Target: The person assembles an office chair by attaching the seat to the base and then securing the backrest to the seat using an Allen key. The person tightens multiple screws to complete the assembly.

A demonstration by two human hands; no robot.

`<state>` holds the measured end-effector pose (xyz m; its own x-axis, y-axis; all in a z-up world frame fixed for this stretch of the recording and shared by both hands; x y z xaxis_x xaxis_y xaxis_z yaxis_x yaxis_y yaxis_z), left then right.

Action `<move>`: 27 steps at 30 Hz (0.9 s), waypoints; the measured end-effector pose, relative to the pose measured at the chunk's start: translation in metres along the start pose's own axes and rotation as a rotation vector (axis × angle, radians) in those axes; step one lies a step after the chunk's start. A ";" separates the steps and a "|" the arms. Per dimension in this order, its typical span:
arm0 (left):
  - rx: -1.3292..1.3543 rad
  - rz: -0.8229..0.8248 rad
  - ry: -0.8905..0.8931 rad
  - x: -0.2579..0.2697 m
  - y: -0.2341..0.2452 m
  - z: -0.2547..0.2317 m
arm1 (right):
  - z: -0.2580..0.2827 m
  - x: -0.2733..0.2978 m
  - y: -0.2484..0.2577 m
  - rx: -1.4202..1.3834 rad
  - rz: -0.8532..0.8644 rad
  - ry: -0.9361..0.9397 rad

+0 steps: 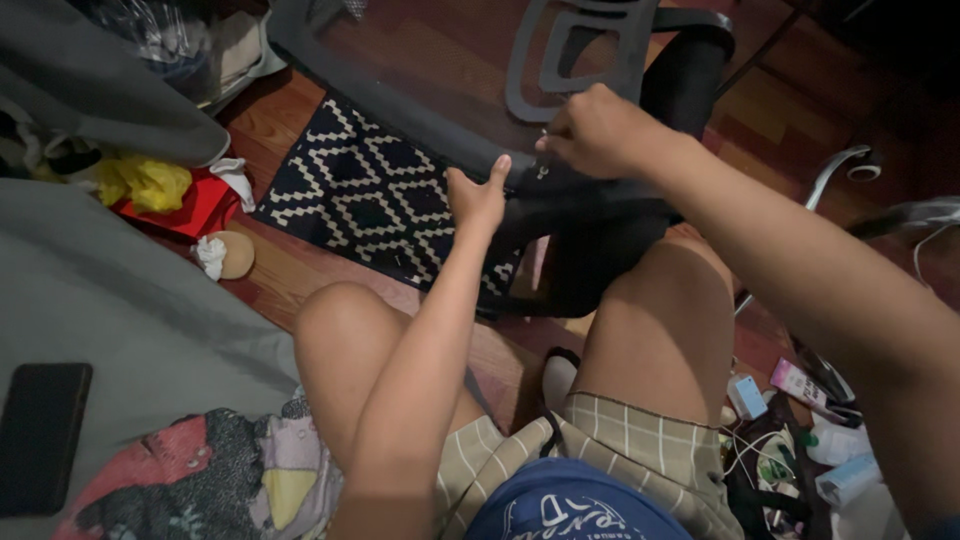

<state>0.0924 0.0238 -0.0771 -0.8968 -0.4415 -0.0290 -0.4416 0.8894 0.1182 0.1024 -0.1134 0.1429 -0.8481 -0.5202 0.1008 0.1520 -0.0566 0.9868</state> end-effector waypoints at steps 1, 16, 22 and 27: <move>-0.001 -0.011 -0.008 0.002 0.000 0.001 | 0.001 0.000 -0.002 -0.003 -0.036 0.000; 0.186 -0.034 -0.031 0.008 0.002 -0.005 | 0.002 0.010 -0.001 0.327 0.145 -0.112; 0.308 0.031 0.032 0.009 0.001 -0.006 | 0.009 0.018 0.000 0.122 -0.038 -0.009; 0.218 -0.018 -0.142 0.010 0.005 -0.008 | 0.017 0.020 0.000 -0.060 -0.044 0.008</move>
<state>0.0819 0.0231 -0.0691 -0.8768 -0.4498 -0.1700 -0.4387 0.8931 -0.0998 0.0769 -0.1094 0.1475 -0.8504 -0.5231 0.0565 0.1453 -0.1304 0.9808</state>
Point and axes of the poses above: each hand's wrist, its own x-axis away from the middle knuckle, its own y-axis out of the back of the hand, z = x × y, the point moved 2 cm from there along -x, towards the middle knuckle, and after that the axes turned 8 degrees about -y, right-handed, at the moved point
